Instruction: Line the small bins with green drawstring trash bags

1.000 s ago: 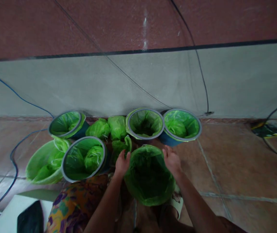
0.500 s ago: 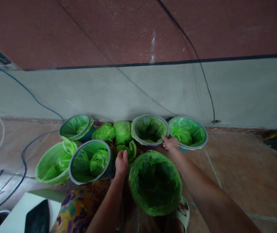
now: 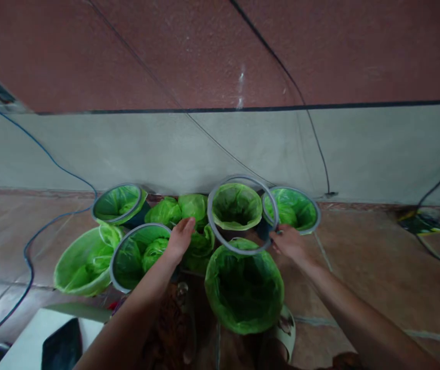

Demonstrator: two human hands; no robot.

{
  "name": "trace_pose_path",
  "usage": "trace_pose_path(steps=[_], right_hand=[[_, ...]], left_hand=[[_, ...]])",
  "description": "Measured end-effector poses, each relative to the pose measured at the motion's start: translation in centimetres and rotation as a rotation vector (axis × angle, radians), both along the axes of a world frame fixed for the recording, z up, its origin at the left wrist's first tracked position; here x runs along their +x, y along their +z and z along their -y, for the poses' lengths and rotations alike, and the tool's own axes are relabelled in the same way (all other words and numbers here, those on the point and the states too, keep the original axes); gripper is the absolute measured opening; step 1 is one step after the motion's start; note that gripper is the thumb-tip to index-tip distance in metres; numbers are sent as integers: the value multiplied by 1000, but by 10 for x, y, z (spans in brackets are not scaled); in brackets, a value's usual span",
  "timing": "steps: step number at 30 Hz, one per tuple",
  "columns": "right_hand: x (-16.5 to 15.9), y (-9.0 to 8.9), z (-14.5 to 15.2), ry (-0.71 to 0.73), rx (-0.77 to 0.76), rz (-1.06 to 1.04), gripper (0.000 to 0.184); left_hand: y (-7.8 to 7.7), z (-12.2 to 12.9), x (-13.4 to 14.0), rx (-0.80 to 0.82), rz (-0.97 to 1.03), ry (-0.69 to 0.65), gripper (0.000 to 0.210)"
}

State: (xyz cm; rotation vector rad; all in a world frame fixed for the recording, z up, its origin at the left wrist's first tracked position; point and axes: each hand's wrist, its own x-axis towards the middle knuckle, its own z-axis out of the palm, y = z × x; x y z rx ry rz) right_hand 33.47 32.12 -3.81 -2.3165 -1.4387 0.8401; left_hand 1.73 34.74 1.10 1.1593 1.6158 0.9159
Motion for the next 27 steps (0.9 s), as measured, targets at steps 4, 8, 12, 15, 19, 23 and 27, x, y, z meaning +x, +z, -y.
trace_pose_path(steps=[4,8,12,15,19,23,27], right_hand=[[11,-6,89,123,-61,73,12],[8,-29,134,126,-177,126,18],[-1,-42,132,143,-239,180,27],[-8,-45,123,171,-282,230,32],[-12,-46,118,194,-333,284,32],[-15,-49,119,204,-319,292,32],[-17,-50,119,219,-308,283,31]], left_hand=[[-7,24,13,-202,71,-246,55],[-39,39,30,-182,-363,-599,31],[-61,38,37,-89,-861,-719,22],[-65,35,36,-102,-968,-712,24],[-70,35,35,-104,-986,-694,24],[-75,37,35,-143,-1010,-723,27],[-74,39,37,-187,-1033,-776,27]])
